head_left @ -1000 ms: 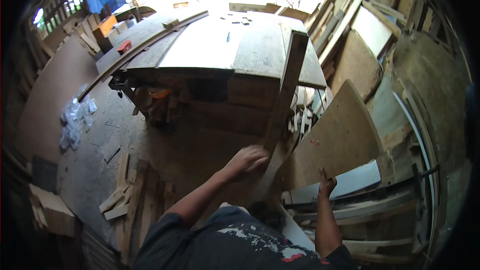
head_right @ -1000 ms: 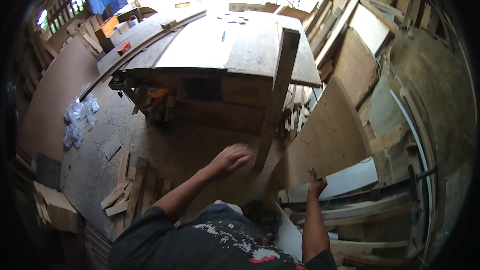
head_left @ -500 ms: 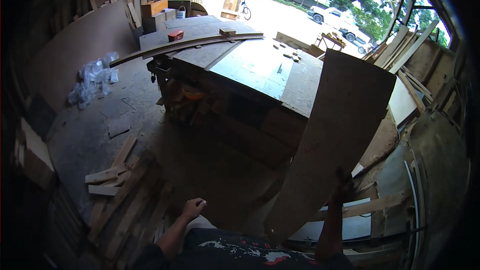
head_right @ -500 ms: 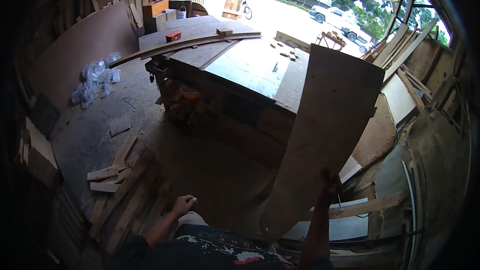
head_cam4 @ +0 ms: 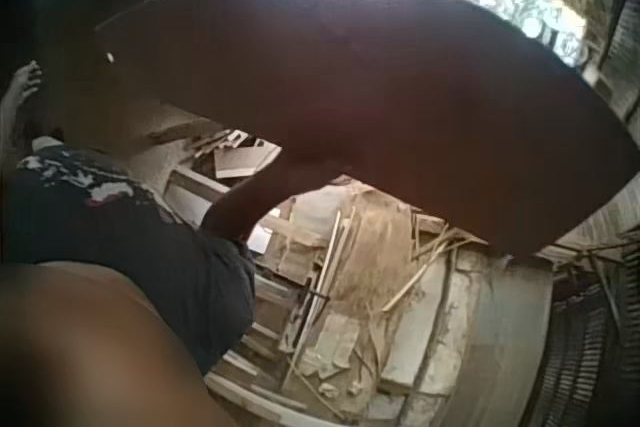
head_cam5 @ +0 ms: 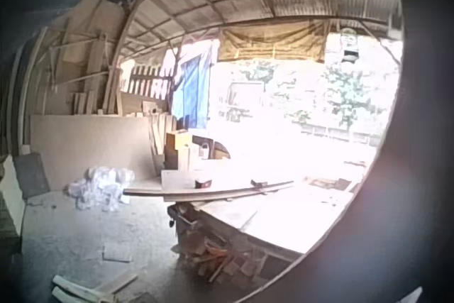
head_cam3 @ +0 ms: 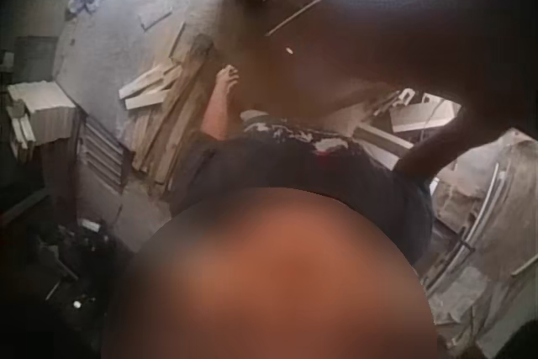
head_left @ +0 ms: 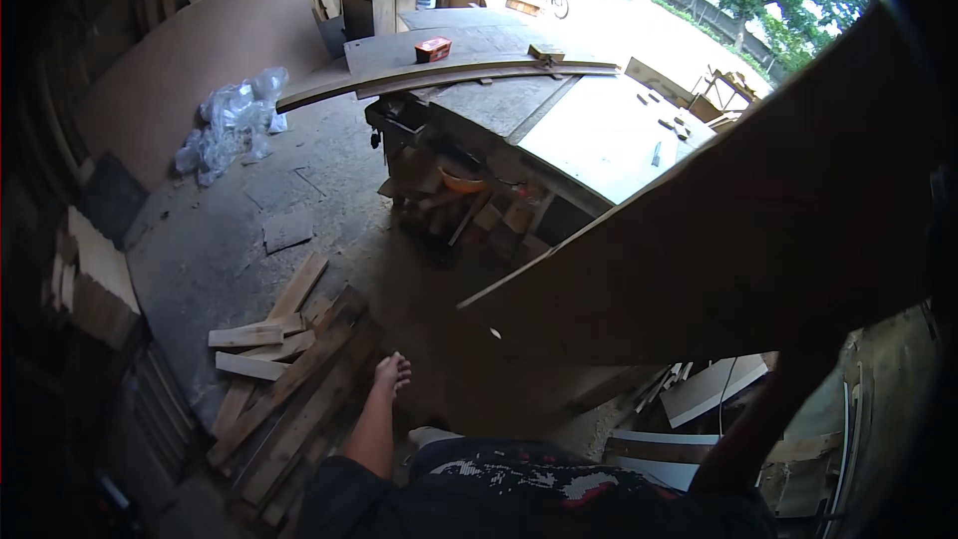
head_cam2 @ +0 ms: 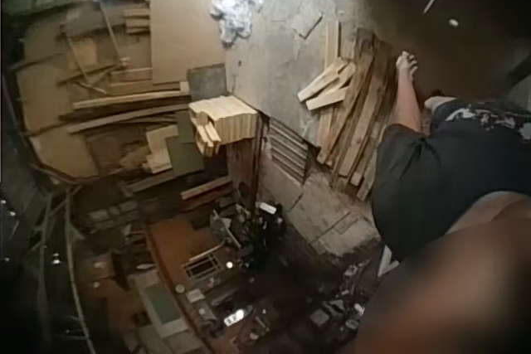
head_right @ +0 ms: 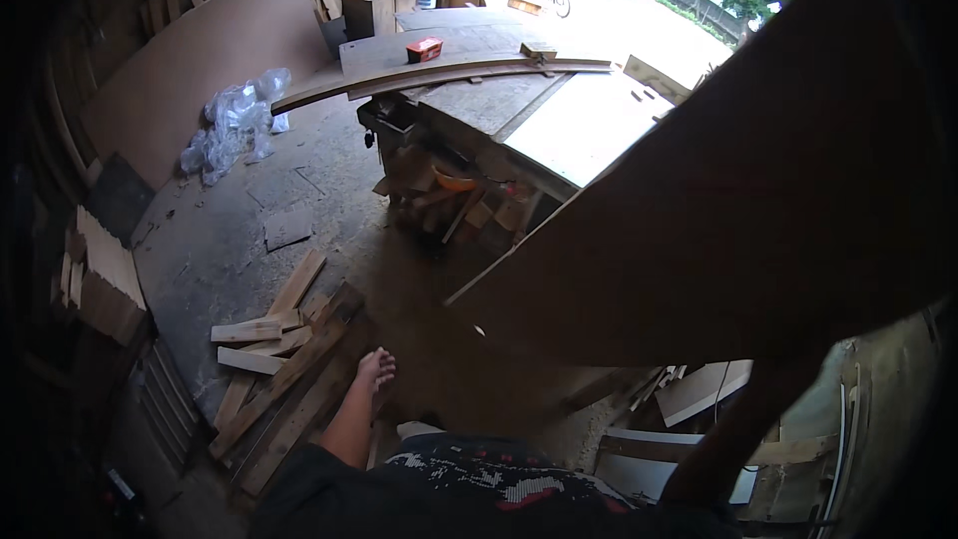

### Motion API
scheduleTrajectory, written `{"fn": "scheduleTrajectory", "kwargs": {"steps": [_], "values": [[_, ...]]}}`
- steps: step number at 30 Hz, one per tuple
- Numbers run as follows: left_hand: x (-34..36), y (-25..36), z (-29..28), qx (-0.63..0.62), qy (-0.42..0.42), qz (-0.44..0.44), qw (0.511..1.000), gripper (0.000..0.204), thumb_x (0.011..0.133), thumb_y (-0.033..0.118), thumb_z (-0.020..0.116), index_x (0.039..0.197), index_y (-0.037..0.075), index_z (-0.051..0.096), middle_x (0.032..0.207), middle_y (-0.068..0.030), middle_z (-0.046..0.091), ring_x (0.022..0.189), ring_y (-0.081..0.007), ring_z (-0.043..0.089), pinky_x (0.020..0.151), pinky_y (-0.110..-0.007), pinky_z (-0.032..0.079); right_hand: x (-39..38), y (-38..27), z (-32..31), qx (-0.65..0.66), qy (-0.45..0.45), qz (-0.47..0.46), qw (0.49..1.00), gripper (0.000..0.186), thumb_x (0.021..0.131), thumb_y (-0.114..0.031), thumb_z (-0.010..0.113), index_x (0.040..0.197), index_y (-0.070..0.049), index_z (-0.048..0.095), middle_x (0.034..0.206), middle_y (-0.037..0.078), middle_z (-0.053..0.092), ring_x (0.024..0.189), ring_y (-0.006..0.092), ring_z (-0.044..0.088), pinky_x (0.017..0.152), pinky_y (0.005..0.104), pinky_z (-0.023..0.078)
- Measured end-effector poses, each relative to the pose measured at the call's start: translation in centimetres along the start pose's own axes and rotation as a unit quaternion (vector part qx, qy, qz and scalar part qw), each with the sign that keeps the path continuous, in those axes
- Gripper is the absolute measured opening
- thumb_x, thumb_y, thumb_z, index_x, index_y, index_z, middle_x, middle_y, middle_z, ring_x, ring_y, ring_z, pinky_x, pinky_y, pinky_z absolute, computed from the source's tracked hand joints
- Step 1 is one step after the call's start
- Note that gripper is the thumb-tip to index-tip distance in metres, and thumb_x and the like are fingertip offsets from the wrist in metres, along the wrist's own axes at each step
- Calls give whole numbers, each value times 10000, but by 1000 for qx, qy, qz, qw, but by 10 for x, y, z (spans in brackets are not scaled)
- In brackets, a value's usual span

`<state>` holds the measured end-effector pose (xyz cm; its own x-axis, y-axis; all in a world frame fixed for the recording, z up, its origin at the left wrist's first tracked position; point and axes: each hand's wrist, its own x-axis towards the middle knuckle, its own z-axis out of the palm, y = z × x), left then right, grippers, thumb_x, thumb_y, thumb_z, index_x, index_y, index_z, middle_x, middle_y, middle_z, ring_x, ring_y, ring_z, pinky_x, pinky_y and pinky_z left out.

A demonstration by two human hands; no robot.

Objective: The person measures wood planks with a tape measure, then hammers them at a workbench.

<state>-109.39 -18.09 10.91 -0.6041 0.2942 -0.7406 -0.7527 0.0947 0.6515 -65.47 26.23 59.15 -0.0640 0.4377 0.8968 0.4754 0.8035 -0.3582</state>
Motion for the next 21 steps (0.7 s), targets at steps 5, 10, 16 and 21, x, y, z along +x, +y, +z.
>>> {"fn": "scheduleTrajectory", "kwargs": {"steps": [5,10,16,21], "values": [[60,82,29,-60,62,52,995,485,929,553,517,1186,144,564,1144,-46,599,1078,-244,534,873,-480,437,90,54,-42,-382,66,-260,884,467,1021,-302,422,1371,7,429,1321,205,526,1242,318,514,1026,408,443],[122,108,22,-184,-79,174,964,588,929,638,429,1266,170,539,1205,-23,572,1084,-221,519,908,-445,432,106,258,-28,-306,10,-243,920,474,1017,-267,414,1400,12,390,1372,200,481,1279,310,477,1062,395,398],[6,177,109,-387,-147,246,876,591,977,542,428,1356,88,425,1201,-60,507,1036,-194,541,897,-346,475,105,273,131,-247,-36,-210,945,491,1012,-226,405,1434,18,342,1433,194,427,1323,301,432,1104,380,344],[-96,186,124,-193,-43,402,894,541,982,439,489,1353,48,435,1258,-108,519,1107,-246,553,949,-389,475,111,226,296,-176,-68,-152,970,506,1009,-198,399,1456,22,311,1474,190,391,1353,295,402,1133,369,308]]}}
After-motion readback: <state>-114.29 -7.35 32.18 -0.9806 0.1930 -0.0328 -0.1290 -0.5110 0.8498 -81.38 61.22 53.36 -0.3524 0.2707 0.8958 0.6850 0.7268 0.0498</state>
